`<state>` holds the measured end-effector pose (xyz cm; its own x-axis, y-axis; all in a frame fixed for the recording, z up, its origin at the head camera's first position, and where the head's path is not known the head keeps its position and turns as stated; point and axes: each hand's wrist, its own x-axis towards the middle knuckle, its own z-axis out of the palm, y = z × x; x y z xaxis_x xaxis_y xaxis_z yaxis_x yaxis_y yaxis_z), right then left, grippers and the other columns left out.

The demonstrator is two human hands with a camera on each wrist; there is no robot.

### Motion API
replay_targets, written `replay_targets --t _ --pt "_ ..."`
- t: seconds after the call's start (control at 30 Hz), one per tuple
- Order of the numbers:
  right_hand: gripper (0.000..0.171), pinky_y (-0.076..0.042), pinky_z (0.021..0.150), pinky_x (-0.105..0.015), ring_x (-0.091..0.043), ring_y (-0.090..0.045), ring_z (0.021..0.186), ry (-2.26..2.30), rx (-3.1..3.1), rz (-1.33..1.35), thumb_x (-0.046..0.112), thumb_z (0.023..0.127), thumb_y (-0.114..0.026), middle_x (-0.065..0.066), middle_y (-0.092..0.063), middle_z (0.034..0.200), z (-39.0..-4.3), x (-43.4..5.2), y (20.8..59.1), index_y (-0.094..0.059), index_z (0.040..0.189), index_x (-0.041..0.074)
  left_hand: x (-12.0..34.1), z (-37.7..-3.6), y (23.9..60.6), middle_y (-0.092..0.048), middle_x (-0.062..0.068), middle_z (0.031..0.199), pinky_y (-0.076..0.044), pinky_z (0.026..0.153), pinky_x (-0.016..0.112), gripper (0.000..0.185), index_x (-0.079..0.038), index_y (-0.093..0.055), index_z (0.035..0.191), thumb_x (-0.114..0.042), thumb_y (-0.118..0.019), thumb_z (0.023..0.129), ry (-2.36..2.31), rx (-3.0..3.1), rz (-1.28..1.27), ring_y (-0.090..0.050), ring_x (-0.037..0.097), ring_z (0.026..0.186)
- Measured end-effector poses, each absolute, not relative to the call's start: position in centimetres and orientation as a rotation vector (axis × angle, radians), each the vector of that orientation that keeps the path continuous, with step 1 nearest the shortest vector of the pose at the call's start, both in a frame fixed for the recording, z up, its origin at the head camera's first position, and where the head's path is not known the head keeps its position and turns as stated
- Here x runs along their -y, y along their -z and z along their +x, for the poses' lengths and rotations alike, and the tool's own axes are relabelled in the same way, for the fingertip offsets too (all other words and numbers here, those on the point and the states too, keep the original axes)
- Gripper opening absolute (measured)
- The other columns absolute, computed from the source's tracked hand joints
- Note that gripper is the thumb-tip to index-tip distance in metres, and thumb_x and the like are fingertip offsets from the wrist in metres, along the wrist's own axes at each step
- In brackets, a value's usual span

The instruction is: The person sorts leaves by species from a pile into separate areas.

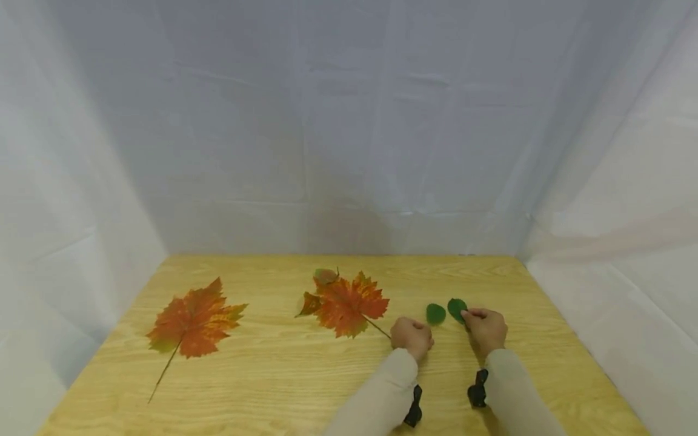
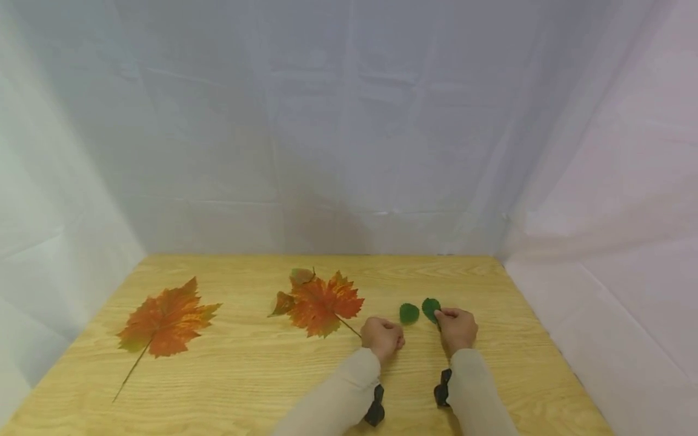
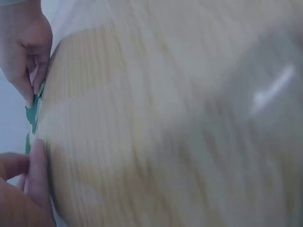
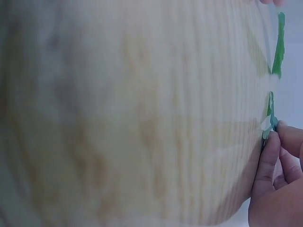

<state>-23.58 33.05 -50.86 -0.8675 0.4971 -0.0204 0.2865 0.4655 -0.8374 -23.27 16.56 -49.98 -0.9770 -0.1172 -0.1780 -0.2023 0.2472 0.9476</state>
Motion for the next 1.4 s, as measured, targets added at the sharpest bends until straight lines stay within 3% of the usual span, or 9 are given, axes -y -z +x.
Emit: replay_targets --t 0.2,0.4,0.6,0.73,0.87,1.0,1.13,1.23,1.4 --pt "0.035 -0.049 0.086 -0.046 -0.038 -0.06 0.1 -1.354 2.491 -0.674 0.023 0.091 -0.065 -0.023 -0.067 0.106 -23.5 -32.9 50.7 -0.067 0.11 -0.007 -17.8 -23.0 50.0 -0.064 0.003 0.055 -0.051 0.043 0.026 0.011 -0.002 -0.07 0.072 -0.003 -0.071 0.083 -2.108 -2.269 -0.521 -0.062 0.014 0.045" --pt "0.036 -0.049 0.087 -0.047 -0.039 -0.06 0.101 -1.342 2.505 -0.668 0.023 0.092 -0.064 -0.024 -0.066 0.107 -23.3 -32.9 50.5 -0.067 0.11 -0.008 -18.7 -22.8 50.3 -0.059 -0.001 0.047 -0.049 0.043 0.025 0.012 -0.005 -0.071 0.069 -0.004 -0.071 0.081 -1.982 -2.398 -0.591 -0.057 0.01 0.039" --pt "0.036 -0.049 0.087 -0.048 -0.039 -0.06 0.101 -1.336 2.521 -0.637 0.022 0.092 -0.064 -0.024 -0.066 0.107 -23.1 -32.9 50.3 -0.066 0.111 -0.008 -19.0 -22.4 50.1 -0.059 -0.003 0.047 -0.048 0.044 0.025 0.018 -0.006 -0.072 0.064 -0.004 -0.07 0.082 -1.94 -2.416 -0.447 -0.056 0.009 0.041" --pt "0.037 -0.049 0.087 -0.047 -0.038 -0.06 0.101 -1.338 2.533 -0.628 0.023 0.092 -0.064 -0.023 -0.066 0.108 -23.1 -32.9 50.4 -0.066 0.113 -0.007 -18.7 -22.4 50.0 -0.062 -0.002 0.052 -0.049 0.047 0.025 0.013 -0.006 -0.074 0.068 -0.005 -0.074 0.081 -1.923 -2.433 -0.326 -0.058 0.009 0.046" --pt "0.038 -0.05 0.085 -0.045 -0.037 -0.06 0.099 -1.36 2.523 -0.641 0.024 0.092 -0.065 -0.023 -0.066 0.107 -23.2 -32.9 50.3 -0.066 0.113 -0.008 -18.2 -22.8 50.2 -0.067 -0.001 0.07 -0.052 0.058 0.026 0.003 -0.006 -0.076 0.083 -0.009 -0.075 0.082 -1.766 -2.618 -0.028 -0.063 0.013 0.063" --pt "0.038 -0.051 0.082 -0.042 -0.036 -0.06 0.097 -1.372 2.517 -0.663 0.023 0.092 -0.065 -0.023 -0.066 0.107 -23.2 -32.9 50.1 -0.065 0.114 -0.008 -18.1 -23.1 50.5 -0.066 0.003 0.11 -0.052 0.083 0.029 0.027 -0.006 -0.071 0.11 -0.024 -0.068 0.09 -1.169 -2.983 0.41 -0.061 0.018 0.103" --pt "0.037 -0.05 0.083 -0.042 -0.034 -0.06 0.097 -1.367 2.515 -0.678 0.023 0.092 -0.065 -0.022 -0.066 0.106 -23.3 -32.9 50.1 -0.065 0.114 -0.007 -18.0 -23.0 50.6 -0.045 0.0 0.145 -0.039 0.106 0.037 0.055 -0.013 -0.056 0.134 -0.048 -0.058 0.093 -0.537 -3.075 0.679 -0.038 0.021 0.135" --pt "0.037 -0.049 0.084 -0.043 -0.034 -0.06 0.097 -1.376 2.515 -0.683 0.023 0.093 -0.064 -0.022 -0.066 0.104 -23.4 -33.0 50.2 -0.065 0.114 -0.008 -18.0 -22.5 50.6 -0.036 -0.003 0.152 -0.029 0.113 0.042 0.067 -0.015 -0.047 0.142 -0.057 -0.054 0.091 -0.447 -2.988 0.722 -0.027 0.02 0.143" --pt "0.037 -0.048 0.087 -0.046 -0.036 -0.059 0.101 -1.381 2.527 -0.69 0.023 0.094 -0.062 -0.022 -0.066 0.106 -23.6 -33.0 50.6 -0.064 0.115 -0.007 -18.1 -22.0 50.7 -0.032 -0.004 0.154 -0.023 0.115 0.045 0.074 -0.017 -0.043 0.145 -0.063 -0.051 0.088 -0.438 -2.946 0.711 -0.024 0.018 0.144"
